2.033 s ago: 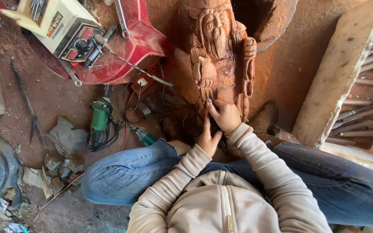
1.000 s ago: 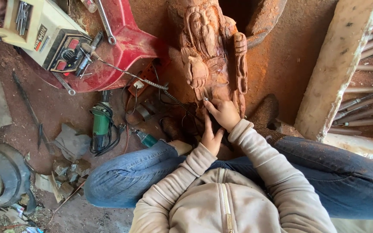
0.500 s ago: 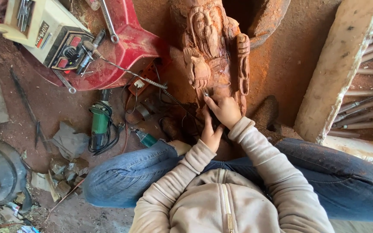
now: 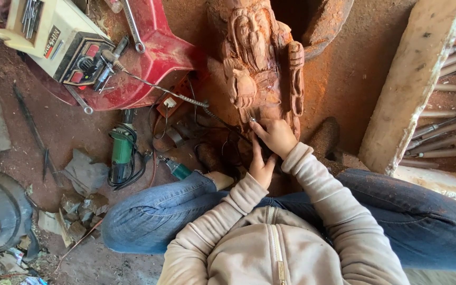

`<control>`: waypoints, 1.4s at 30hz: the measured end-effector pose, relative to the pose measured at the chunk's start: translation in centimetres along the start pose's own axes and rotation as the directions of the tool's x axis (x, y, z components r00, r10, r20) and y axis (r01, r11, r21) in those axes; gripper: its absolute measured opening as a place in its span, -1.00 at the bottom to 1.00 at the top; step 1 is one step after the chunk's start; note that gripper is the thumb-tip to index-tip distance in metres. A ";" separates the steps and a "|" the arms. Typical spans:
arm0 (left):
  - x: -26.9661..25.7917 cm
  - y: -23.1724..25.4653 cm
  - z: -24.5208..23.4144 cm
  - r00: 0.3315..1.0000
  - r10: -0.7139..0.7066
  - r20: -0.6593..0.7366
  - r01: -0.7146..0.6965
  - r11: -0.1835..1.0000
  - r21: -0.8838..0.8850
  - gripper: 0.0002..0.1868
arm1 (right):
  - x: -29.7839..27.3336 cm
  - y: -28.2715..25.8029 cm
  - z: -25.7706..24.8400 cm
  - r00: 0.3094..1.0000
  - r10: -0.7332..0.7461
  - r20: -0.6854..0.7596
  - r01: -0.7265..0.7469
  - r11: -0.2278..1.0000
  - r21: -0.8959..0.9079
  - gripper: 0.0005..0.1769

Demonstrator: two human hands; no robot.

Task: Using a handheld electric rotary tool to carve intricate details and textures into a wooden statue of a figure.

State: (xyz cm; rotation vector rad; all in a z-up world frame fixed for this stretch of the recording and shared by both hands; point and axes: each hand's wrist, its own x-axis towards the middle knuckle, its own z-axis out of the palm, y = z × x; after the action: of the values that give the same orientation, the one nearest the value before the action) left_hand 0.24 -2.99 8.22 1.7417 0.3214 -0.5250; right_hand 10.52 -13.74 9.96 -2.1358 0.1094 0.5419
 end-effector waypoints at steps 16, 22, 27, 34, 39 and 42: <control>-0.2 3.2 -0.2 0.997 -0.083 0.005 0.083 0.996 0.011 -0.05 | -0.4 0.8 0.9 0.999 0.051 -0.002 -0.051 0.997 -0.052 -0.43; -1.1 3.3 -0.3 0.994 -0.103 0.023 0.102 0.993 0.055 -0.06 | -1.0 1.1 1.3 0.997 0.081 0.012 -0.080 0.996 -0.027 -0.43; -1.3 1.3 -0.2 0.995 -0.094 0.040 0.092 0.995 0.044 -0.05 | -1.1 1.1 1.5 0.996 0.083 0.040 -0.082 0.996 -0.035 -0.42; -2.5 0.5 -0.3 0.993 -0.113 0.031 0.111 0.992 0.067 -0.05 | -1.3 1.9 2.7 0.993 0.098 0.059 -0.089 0.985 -0.145 -0.43; -0.5 -7.2 -0.1 0.994 -0.060 0.091 0.050 0.992 0.113 -0.03 | -1.9 -2.9 -1.5 0.996 0.071 -0.057 -0.075 0.995 -0.072 -0.51; 1.2 -13.2 -1.8 0.982 0.146 0.120 -0.148 0.989 0.004 -0.02 | -2.1 0.4 2.0 0.994 -0.009 -0.105 0.017 0.997 0.075 -0.62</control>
State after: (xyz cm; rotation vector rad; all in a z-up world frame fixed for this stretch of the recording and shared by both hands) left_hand -4.82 1.81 -3.25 1.7229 0.1041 -0.5221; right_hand 7.90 -12.64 9.55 -2.0886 0.1714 0.4121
